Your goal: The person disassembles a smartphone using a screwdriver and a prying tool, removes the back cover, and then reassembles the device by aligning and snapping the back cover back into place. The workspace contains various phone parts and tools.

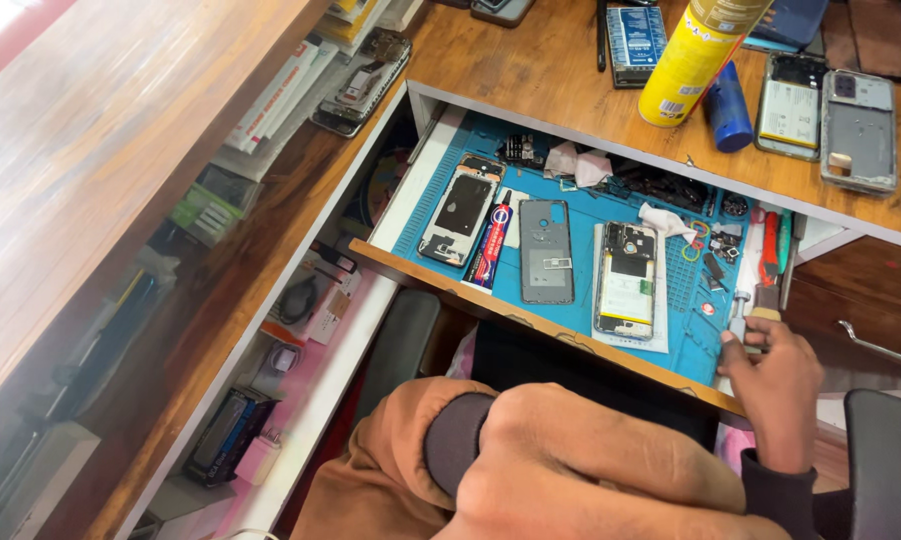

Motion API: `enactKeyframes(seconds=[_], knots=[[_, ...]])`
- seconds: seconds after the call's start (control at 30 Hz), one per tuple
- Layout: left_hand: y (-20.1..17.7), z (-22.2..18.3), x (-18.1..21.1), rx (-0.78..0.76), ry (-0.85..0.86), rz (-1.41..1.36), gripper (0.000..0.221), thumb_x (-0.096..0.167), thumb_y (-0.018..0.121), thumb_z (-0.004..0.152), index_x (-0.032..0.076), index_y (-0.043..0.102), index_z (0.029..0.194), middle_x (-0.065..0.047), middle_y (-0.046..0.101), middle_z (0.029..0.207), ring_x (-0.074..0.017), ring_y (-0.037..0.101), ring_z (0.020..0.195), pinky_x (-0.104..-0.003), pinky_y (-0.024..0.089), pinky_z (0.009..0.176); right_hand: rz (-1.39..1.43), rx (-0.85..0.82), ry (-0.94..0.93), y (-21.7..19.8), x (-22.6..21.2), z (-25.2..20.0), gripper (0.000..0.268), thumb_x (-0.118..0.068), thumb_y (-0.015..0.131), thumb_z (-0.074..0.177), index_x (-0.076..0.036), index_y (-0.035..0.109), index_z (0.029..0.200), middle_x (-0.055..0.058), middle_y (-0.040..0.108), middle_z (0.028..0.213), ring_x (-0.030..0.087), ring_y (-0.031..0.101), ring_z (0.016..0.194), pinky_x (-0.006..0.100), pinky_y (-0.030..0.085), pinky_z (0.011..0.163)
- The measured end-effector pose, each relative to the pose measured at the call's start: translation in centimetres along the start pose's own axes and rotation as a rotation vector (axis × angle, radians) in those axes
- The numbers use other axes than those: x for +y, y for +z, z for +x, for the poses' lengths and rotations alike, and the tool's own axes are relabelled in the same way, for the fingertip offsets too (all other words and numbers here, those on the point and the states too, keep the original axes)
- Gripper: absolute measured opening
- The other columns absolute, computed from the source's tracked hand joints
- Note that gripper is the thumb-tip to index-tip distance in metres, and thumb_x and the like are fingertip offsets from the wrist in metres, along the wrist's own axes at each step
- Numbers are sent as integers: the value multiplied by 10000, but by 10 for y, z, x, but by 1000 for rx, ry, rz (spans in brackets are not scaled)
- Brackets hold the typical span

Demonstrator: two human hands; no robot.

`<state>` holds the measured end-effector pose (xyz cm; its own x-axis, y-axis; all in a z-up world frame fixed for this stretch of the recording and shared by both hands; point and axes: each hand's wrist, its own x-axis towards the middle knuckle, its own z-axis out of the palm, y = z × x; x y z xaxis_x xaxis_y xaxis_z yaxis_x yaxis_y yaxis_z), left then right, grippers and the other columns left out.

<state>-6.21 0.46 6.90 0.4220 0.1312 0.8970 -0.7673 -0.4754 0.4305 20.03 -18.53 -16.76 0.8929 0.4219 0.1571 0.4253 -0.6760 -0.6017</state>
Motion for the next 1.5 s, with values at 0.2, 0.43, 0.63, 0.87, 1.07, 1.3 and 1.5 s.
enactKeyframes(seconds=[0.2, 0.43, 0.63, 0.87, 1.07, 1.3, 1.5], knots=[[25, -36, -20, 131, -194, 162, 96, -91, 778, 902, -152, 742, 837, -136, 753, 860, -157, 721, 698, -208, 591, 661, 58, -74, 250, -17, -16, -4, 282, -158, 801, 887, 21, 765, 1102, 150, 766, 902, 233, 754, 713, 301, 578, 687], [-9, -13, 3, 63, 110, 270, 66, -122, 742, 851, -100, 735, 789, -109, 752, 794, -166, 770, 681, -247, 614, 587, 288, -39, 273, -33, -37, -9, 283, -96, 774, 928, 73, 726, 1150, 150, 747, 927, 194, 738, 768, 292, 572, 665], [-40, 0, -75, 324, 213, 547, 102, -74, 742, 867, -23, 723, 953, -55, 727, 751, -113, 681, 588, -237, 491, 512, 964, -218, 281, -30, -59, -1, 432, -23, 687, 949, 81, 515, 1331, 220, 696, 1164, 288, 732, 1042, 391, 614, 937], [-76, -51, -222, 162, -218, 728, 143, 203, 722, 1033, 66, 760, 1021, -58, 752, 897, -167, 688, 701, -291, 538, 620, 1286, -463, 146, 22, -97, 15, 401, -50, 677, 963, 52, 544, 1328, 129, 620, 1155, 289, 671, 1144, 471, 550, 1029], [-90, -122, -273, -102, -464, 813, 152, 194, 768, 933, 50, 759, 885, -86, 726, 847, -277, 659, 857, -404, 527, 796, 1092, -407, -34, 82, -137, 53, 212, -13, 661, 1009, 69, 621, 1199, 155, 723, 1144, 237, 726, 1069, 367, 648, 936], [-93, -128, -279, -127, -483, 812, 114, 166, 757, 920, 56, 741, 946, -88, 697, 955, -285, 642, 958, -412, 513, 861, 761, -186, -156, 115, -163, 66, 384, 22, 663, 1001, 0, 477, 1337, 136, 778, 1025, 149, 781, 934, 279, 665, 795], [-92, -130, -279, -127, -487, 792, 110, 158, 753, 928, 52, 741, 954, -91, 699, 953, -293, 633, 966, -414, 491, 829, 675, -134, -291, 120, -158, 62, 505, 42, 654, 1043, -62, 385, 1459, 167, 786, 1085, 184, 792, 992, 294, 666, 825]])
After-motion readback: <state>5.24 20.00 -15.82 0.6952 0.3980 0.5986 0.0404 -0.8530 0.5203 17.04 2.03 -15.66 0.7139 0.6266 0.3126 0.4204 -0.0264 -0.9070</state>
